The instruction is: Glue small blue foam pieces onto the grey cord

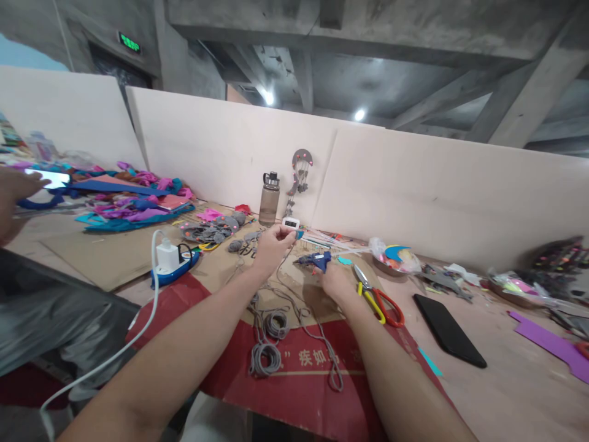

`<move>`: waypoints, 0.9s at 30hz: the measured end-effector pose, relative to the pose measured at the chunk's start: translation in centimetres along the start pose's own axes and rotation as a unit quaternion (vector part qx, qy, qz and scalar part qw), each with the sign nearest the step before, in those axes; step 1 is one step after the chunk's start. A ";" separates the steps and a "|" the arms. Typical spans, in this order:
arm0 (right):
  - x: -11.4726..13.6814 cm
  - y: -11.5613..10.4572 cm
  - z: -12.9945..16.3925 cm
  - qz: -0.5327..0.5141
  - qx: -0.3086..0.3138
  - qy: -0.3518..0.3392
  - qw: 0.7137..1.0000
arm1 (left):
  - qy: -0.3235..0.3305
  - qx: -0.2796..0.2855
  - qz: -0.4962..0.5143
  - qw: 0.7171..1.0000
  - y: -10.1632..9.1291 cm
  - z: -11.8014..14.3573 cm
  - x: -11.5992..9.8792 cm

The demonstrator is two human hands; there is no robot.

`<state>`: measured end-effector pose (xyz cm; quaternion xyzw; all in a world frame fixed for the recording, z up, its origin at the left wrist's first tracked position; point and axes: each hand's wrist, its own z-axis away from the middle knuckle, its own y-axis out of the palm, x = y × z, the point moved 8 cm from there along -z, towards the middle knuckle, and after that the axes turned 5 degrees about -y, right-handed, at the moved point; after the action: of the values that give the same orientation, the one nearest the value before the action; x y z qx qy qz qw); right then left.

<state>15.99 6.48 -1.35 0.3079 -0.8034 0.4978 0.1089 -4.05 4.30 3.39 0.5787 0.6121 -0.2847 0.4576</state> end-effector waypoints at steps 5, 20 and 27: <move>1.9 -2.6 0.4 -0.022 -0.078 -0.014 0.997 | 0.034 0.005 -0.058 0.998 0.5 0.8 -1.0; 5.7 -1.1 1.3 -0.508 -0.056 0.031 0.859 | 0.117 0.016 -0.175 0.978 1.7 2.2 -2.5; 6.0 -3.4 1.7 -0.365 -0.097 0.011 0.926 | 0.047 0.045 -0.097 0.993 2.3 2.2 -1.7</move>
<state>13.54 1.65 3.20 0.5624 -0.6788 0.3461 0.3213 -1.44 1.97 4.38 0.5489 0.6732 -0.3272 0.3719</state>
